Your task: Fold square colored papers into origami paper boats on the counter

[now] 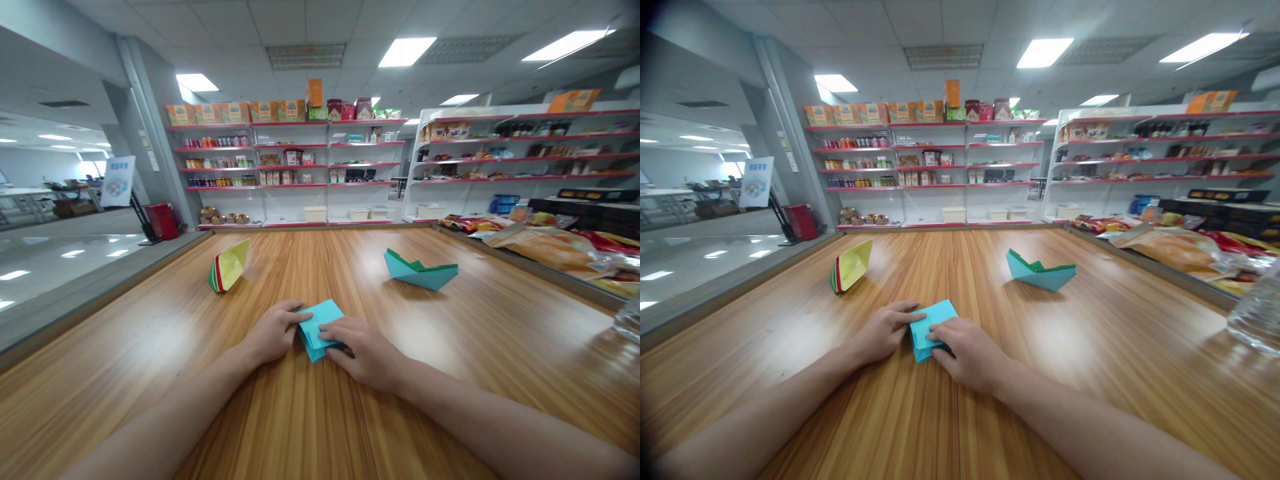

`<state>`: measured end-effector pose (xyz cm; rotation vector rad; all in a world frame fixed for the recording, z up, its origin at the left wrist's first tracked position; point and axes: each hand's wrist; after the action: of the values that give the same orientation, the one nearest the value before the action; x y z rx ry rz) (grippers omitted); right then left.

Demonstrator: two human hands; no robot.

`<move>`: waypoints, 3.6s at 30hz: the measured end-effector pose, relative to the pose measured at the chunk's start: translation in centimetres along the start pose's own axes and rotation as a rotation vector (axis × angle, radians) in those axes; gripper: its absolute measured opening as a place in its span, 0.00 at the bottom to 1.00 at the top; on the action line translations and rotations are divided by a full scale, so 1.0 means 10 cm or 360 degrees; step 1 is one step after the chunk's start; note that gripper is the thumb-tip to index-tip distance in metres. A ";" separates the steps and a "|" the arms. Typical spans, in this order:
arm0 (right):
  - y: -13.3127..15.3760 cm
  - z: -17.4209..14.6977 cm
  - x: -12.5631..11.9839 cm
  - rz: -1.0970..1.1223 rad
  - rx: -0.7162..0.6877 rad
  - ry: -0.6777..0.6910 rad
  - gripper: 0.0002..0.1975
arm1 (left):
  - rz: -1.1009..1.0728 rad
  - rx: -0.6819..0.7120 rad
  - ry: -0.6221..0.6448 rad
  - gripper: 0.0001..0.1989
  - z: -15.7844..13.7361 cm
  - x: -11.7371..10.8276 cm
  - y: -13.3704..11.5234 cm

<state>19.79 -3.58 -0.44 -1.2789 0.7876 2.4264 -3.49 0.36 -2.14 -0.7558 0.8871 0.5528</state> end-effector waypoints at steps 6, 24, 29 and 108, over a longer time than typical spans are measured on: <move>0.01 0.01 -0.01 0.0069 0.0061 -0.0052 0.10 | -0.0127 0.0433 0.0009 0.18 -0.02 -0.11 -0.17; -0.02 0.00 -0.01 0.0162 0.0088 0.0060 0.12 | -0.0199 0.0527 0.0103 0.08 -0.01 -0.11 -0.24; 0.03 -0.02 -0.02 0.0098 0.0181 0.0025 0.14 | -0.0278 0.0354 0.0006 0.09 0.01 -0.12 -0.29; 0.04 -0.02 -0.03 -0.0232 0.0455 0.0011 0.20 | -0.1253 -0.0276 0.0184 0.07 0.02 -0.04 -0.41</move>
<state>19.87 -4.01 -0.16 -1.1888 0.9664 2.1069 -0.71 -2.11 -0.33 -1.2179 0.5790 -0.1175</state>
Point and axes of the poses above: each hand's wrist, its own z-axis towards the middle knuckle, its own x-axis out of the palm, y = z × x, and after that the axes turned 2 degrees about -x, right-handed
